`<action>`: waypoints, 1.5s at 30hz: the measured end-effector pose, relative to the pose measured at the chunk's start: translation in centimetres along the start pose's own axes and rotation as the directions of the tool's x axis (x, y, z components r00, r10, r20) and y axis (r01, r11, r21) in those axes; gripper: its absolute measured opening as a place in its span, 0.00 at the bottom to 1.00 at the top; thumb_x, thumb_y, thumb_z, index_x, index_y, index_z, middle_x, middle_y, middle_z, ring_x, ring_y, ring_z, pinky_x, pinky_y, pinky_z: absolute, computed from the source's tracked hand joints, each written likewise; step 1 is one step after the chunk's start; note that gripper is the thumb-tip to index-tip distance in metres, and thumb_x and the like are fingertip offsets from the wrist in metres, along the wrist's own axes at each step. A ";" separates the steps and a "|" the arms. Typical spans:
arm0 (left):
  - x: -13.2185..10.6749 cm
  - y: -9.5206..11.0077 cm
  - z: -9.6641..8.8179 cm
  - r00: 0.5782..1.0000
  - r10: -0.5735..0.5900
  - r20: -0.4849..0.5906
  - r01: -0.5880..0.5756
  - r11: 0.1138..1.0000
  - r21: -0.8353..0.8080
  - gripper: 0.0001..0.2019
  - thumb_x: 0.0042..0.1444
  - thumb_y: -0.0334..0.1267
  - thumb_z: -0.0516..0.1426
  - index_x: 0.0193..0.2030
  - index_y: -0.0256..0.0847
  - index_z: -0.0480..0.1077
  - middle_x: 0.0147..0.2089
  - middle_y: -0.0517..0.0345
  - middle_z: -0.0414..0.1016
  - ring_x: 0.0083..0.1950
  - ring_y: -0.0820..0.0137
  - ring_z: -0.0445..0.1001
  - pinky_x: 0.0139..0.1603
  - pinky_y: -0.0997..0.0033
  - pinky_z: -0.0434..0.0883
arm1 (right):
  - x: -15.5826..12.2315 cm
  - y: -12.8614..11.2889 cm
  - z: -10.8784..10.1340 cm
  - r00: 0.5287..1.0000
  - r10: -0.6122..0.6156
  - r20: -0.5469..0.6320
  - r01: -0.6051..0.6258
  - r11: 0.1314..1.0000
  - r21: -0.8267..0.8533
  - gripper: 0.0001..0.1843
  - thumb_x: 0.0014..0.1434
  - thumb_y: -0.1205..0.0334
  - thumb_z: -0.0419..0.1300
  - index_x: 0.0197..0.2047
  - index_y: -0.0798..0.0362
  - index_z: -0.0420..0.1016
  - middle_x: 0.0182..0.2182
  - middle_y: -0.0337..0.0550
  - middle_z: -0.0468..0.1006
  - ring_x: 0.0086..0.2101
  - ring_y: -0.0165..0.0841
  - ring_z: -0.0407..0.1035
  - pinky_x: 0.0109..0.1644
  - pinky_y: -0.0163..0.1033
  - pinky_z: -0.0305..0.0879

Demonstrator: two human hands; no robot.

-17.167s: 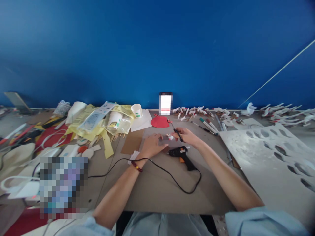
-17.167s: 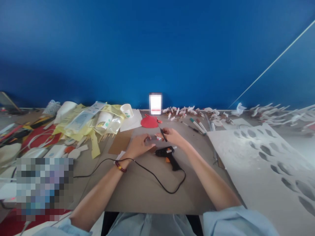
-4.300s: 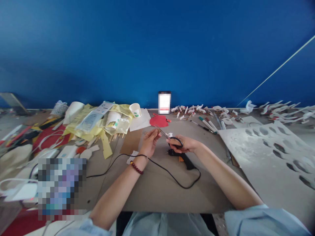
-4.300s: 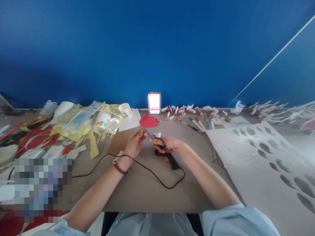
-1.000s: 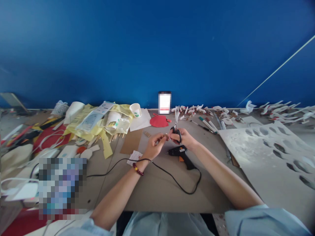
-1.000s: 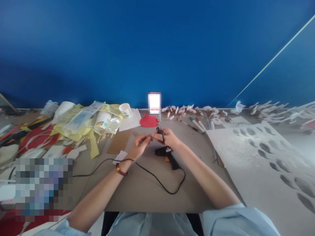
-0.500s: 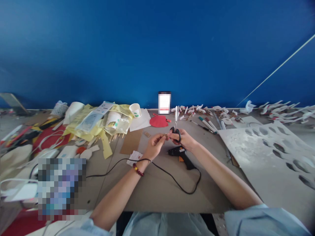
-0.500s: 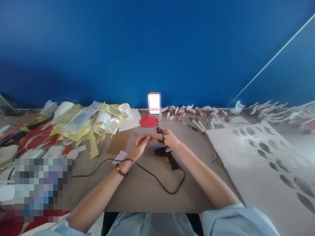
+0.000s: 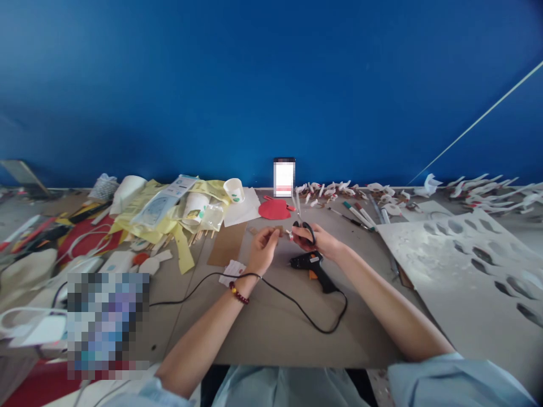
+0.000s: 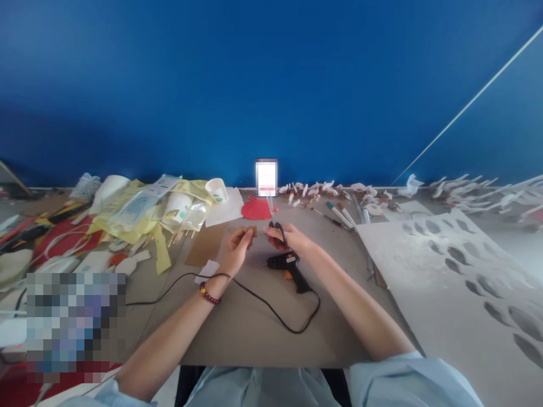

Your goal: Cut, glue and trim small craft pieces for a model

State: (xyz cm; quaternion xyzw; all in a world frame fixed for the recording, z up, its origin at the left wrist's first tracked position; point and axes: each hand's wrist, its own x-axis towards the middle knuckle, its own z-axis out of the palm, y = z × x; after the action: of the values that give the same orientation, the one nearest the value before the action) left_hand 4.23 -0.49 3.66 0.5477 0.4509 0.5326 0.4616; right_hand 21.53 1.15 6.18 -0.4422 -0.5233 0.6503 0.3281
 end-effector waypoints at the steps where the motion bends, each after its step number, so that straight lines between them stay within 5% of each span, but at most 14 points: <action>1: 0.0 0.0 0.0 1.000 0.003 -0.010 -0.003 1.000 0.001 0.19 0.53 0.56 0.56 0.26 0.41 0.69 0.21 0.64 0.60 0.23 0.75 0.58 0.25 0.73 0.57 | -0.2 -0.2 -0.2 1.000 0.017 0.020 -0.016 0.997 -0.079 0.23 0.49 0.43 0.63 0.24 0.56 0.69 0.17 0.34 0.65 0.16 0.21 0.54 0.18 0.31 0.42; 5: -0.2 0.0 -0.1 0.998 -0.002 -0.056 0.003 1.000 0.015 0.19 0.54 0.57 0.55 0.27 0.41 0.68 0.21 0.64 0.61 0.23 0.75 0.58 0.26 0.74 0.58 | -0.8 -1.0 -0.8 0.993 0.084 0.084 -0.051 0.940 -0.338 0.21 0.47 0.45 0.65 0.27 0.55 0.69 0.17 0.33 0.65 0.18 0.24 0.56 0.20 0.31 0.50; 13: -0.3 0.0 0.0 0.998 0.026 -0.064 -0.025 1.000 0.006 0.19 0.54 0.55 0.56 0.28 0.40 0.68 0.23 0.63 0.63 0.25 0.75 0.60 0.27 0.74 0.59 | -0.9 -1.1 -0.9 0.971 0.144 0.191 -0.029 0.863 -0.504 0.20 0.50 0.44 0.61 0.23 0.53 0.64 0.17 0.33 0.61 0.20 0.26 0.56 0.22 0.32 0.52; 45: 0.0 0.1 -0.1 0.999 0.034 -0.010 -0.034 0.999 -0.017 0.17 0.53 0.53 0.57 0.25 0.39 0.68 0.20 0.65 0.59 0.23 0.76 0.58 0.24 0.74 0.56 | -0.8 -0.7 -1.2 0.980 0.150 0.131 -0.053 0.830 -0.556 0.23 0.47 0.41 0.61 0.19 0.53 0.64 0.15 0.33 0.63 0.18 0.25 0.56 0.23 0.33 0.51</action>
State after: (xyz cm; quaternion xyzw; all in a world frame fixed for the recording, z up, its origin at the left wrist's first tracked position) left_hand 4.09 -0.46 3.75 0.5488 0.4390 0.5468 0.4551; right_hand 22.93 1.10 7.00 -0.4880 -0.6896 0.5244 0.1066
